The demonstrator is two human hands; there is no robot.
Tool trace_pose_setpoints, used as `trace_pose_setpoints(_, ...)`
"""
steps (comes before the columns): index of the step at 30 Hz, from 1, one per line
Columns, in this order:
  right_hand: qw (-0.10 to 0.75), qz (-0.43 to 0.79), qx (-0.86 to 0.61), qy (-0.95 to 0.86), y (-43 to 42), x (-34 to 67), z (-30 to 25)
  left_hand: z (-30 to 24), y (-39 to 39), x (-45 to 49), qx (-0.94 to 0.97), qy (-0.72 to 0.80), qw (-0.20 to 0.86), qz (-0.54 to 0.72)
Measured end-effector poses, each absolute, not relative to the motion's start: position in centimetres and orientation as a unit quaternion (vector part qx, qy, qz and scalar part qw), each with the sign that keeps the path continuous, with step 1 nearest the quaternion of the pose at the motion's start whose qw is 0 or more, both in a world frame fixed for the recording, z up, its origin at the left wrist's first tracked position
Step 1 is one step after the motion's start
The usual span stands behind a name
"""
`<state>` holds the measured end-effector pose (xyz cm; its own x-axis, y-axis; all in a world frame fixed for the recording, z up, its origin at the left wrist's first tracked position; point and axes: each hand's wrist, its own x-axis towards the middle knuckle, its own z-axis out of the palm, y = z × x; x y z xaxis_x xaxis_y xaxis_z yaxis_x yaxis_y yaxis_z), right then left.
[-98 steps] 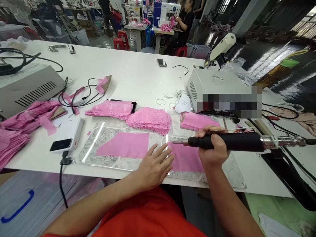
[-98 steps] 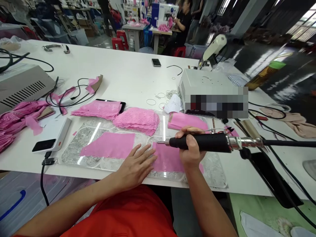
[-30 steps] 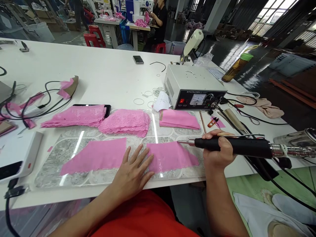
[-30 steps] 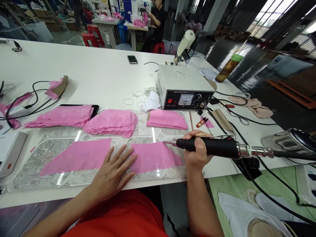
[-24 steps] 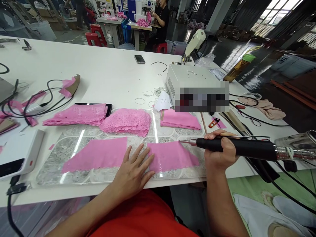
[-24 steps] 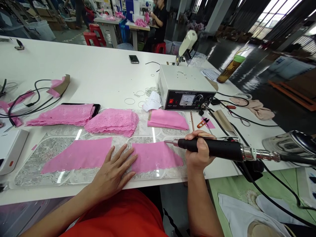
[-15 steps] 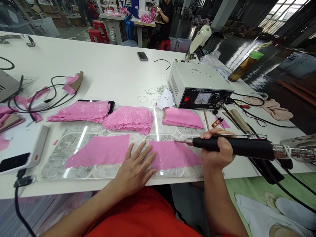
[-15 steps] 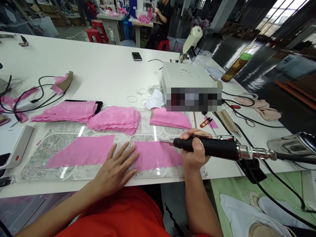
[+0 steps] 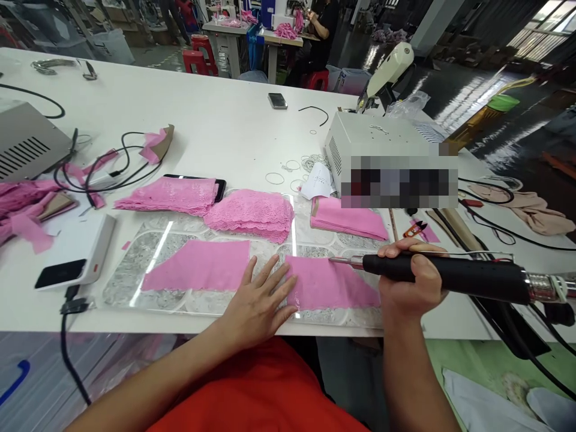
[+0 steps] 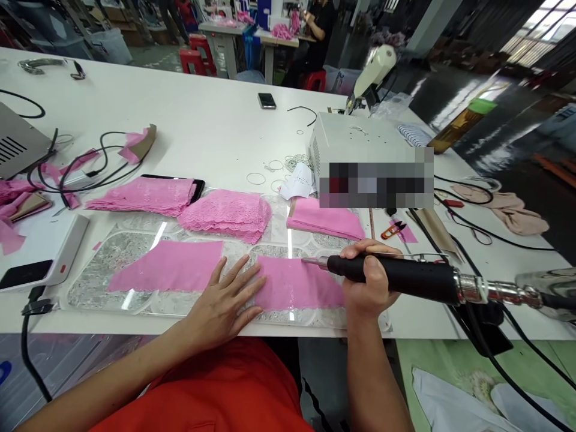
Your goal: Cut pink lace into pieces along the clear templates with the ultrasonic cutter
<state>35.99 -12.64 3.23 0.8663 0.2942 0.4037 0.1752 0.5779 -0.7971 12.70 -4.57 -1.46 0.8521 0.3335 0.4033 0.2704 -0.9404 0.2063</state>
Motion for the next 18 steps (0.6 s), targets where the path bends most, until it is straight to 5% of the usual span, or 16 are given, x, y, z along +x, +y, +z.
trace_pose_setpoints(18, 0.839, 0.085, -0.457, -0.283, -10.4, 33.0, 3.3, -1.6, -4.7, 12.6, 0.958, 0.16, 0.078, 0.227)
